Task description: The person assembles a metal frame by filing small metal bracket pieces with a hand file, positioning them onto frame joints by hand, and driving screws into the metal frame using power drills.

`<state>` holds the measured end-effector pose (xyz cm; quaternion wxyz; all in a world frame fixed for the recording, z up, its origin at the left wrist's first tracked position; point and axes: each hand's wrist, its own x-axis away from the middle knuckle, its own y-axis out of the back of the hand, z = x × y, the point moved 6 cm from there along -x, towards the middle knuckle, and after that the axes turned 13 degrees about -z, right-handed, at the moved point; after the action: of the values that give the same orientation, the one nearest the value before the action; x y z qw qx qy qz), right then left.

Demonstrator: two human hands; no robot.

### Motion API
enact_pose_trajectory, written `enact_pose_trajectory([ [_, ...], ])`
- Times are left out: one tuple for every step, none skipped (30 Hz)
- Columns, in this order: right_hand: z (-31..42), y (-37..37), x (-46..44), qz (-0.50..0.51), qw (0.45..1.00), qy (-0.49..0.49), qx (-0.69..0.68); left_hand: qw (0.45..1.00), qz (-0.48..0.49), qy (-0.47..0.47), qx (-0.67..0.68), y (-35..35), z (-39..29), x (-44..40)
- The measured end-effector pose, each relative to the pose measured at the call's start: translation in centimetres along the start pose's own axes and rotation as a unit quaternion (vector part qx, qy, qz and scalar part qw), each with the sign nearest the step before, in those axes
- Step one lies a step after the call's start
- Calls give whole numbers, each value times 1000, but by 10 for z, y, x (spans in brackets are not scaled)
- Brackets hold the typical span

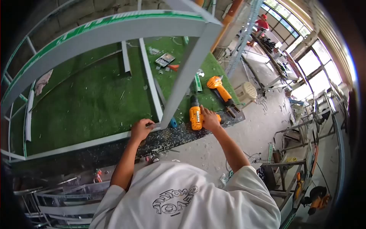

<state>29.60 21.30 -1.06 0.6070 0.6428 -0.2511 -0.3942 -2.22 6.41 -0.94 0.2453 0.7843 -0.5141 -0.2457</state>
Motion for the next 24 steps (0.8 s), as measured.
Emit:
enact_pose_trajectory([
  [-1,0,0,3,1000,-8,-6,1000,3,-1,-5,0,-1,1],
  [-1,-1,1,7,1000,-5,-4,1000,11,7,-4,-1,-1,1],
  [-2,0,1,14,1000,2,-3,1000,12,1,-2,-3,-2,0],
  [-6,3,1,13,1000,3,-2,1000,6,-2,7,-5,-1,0],
  [-8,2,1,42,999,4,7,1000,-3,2,14,-4,4,4],
  [-8,-2,-3,73,997,12,14,1000,-13,15,10,-1,7,8],
  [-15,-1,-9,98,994,18,-33,1000,-19,-6,-7,0,1,8],
  [-25,5,-18,89,991,51,-82,999,-27,-26,-25,2,-3,7],
  [-36,10,-27,81,985,82,-131,999,-40,-9,-32,4,0,7],
  [-52,23,-43,84,985,9,-151,1000,-14,11,-11,1,3,6],
  [-70,33,-60,87,979,-68,-170,999,14,29,11,-2,4,6],
  [-102,26,-78,50,988,-125,-82,999,8,41,2,1,4,6],
  [-136,15,-91,11,983,-183,8,999,17,39,-2,2,1,6],
  [-156,5,-100,-30,985,-168,12,999,26,36,-7,1,-1,5],
  [-169,-2,-109,-72,985,-155,15,999,23,43,-15,2,-1,4],
  [-171,-7,-116,-68,986,-151,5,999,20,42,-10,2,-1,5],
  [-176,-14,-121,-49,985,-167,-1,999,18,41,-6,1,0,6],
  [-178,-19,-129,-31,983,-183,-6,999,17,43,-21,4,-6,7],
  [-177,-22,-139,-26,983,-179,-12,998,16,50,-27,3,-4,7],
  [-181,-25,-146,-14,974,-224,4,999,7,33,-29,3,-4,6],
  [-184,-27,-151,-1,963,-270,21,999,-1,16,-30,3,-4,7],
  [-183,-22,-154,-11,961,-277,-9,1000,-11,1,-21,3,-4,8],
  [-181,-17,-151,-29,961,-274,-32,1000,-5,4,-21,2,-2,12],
  [-181,-13,-149,-46,960,-270,-55,1000,-8,8,-22,3,-4,11],
])
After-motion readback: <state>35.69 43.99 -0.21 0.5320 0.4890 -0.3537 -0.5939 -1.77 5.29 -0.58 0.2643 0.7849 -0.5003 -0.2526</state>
